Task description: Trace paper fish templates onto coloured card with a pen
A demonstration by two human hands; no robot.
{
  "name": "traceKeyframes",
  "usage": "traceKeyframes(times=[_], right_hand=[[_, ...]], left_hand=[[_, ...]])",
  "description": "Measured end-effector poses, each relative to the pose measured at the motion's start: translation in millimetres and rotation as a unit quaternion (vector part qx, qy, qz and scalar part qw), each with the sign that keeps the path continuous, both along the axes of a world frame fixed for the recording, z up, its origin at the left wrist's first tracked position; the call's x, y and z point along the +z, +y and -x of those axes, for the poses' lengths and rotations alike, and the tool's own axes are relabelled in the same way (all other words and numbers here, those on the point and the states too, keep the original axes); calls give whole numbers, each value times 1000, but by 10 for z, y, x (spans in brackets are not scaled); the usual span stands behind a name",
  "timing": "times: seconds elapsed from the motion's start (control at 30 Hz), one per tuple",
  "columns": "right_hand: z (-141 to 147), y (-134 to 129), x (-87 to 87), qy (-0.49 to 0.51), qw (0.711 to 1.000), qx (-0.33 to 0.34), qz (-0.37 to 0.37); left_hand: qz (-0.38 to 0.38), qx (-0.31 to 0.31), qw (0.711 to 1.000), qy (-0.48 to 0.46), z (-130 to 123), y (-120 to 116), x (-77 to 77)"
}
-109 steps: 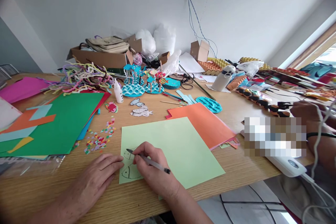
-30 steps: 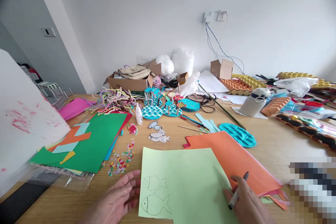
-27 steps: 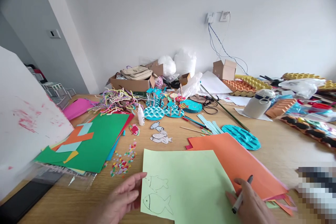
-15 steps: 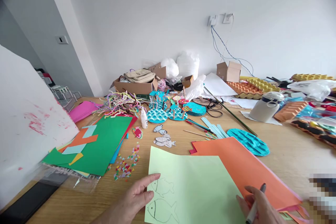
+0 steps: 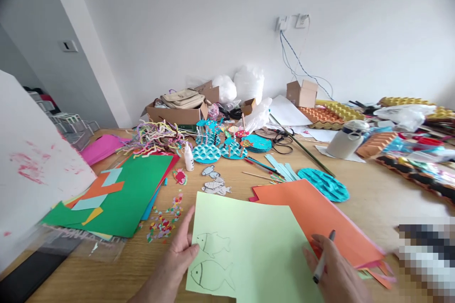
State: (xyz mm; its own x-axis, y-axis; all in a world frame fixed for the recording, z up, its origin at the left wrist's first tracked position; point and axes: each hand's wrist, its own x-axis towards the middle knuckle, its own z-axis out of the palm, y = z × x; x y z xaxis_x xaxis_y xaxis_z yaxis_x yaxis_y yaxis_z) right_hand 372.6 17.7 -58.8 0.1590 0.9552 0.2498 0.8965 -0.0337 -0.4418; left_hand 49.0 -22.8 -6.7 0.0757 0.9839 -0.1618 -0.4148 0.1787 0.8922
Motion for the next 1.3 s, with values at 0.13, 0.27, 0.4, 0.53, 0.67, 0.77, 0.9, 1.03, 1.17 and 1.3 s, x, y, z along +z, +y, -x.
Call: traceKeyframes(times=[0.13,0.27,0.4,0.53,0.67,0.77,0.9,1.03,1.17,1.3], right_hand=[[155,-50,220,-3,998,-1,59],[213,-112,293,14,997,-14,72],[238,-161,352,2,996,-40,82],[266,-191,431,-40,989,-84,112],[258,-248,502,-85,979,-106,155],[232,-317,558,-96,966,-119,211],[202,-415,594,-86,957,-114,251],[176,-502,541,-53,966,-98,232],[152,-567,487,2,985,-60,163],[176,-574,534,79,992,-59,84]], left_hand=[[66,-30,994,-84,71,-57,53],[106,-108,979,-136,109,-76,143],[179,-102,971,-122,85,-23,140],[230,-110,958,-131,39,9,113],[264,-128,939,-181,24,-20,123],[267,-161,924,-219,19,-67,111],[257,-189,919,-233,-24,-111,67],[256,-172,928,-211,-68,-96,111],[257,-170,933,-186,-104,-57,329],[230,-299,896,-234,-225,9,667]])
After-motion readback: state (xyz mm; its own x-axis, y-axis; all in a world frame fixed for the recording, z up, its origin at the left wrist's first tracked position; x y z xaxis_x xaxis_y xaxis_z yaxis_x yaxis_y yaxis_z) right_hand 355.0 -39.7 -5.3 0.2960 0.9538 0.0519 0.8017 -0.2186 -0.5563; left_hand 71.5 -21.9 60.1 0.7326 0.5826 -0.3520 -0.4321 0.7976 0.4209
